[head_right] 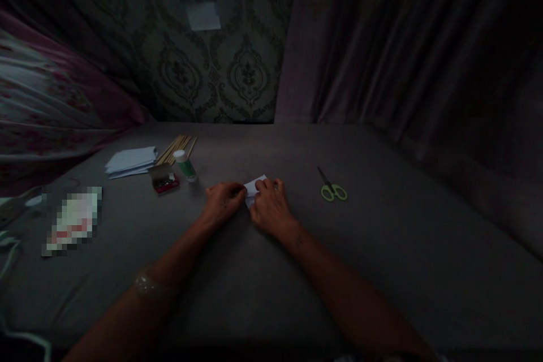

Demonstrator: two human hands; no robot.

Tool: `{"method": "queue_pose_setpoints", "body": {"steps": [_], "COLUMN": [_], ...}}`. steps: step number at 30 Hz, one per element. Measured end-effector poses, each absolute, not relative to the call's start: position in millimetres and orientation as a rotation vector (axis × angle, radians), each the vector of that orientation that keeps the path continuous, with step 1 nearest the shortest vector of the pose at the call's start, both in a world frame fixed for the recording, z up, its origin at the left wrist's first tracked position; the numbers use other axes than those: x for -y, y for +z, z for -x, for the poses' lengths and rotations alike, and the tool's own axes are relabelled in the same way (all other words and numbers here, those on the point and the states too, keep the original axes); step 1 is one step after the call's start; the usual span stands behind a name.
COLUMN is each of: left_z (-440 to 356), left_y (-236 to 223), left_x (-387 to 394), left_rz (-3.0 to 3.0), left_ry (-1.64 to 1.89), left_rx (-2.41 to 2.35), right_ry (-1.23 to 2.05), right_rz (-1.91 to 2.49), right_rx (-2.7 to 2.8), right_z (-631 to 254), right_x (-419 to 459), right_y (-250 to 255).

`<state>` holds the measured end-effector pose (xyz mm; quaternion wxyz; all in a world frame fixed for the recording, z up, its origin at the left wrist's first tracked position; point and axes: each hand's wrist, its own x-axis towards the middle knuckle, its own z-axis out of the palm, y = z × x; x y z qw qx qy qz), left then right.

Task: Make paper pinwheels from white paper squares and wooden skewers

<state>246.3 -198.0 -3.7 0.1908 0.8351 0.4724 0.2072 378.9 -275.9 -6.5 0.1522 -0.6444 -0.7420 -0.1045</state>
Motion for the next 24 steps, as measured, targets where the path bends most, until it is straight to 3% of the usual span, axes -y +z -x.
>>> {"method": "queue_pose_setpoints", "body": {"steps": [12,24], "left_z": [-248.5,-244.5], "left_y": [-1.2,-16.3], "left_x": [205.1,186.1], "left_rz": [-2.357,-2.130], "left_ry": [0.423,0.649], "left_rx": [-1.335,-1.303], "right_ry": [0.257,0.218], "right_rz": [1.663,1.710], "right_rx": [1.339,1.401], "right_z": [-411.6,-445.0], "right_x": [255.5,260.5], "right_y": [-31.0,-27.8]}}
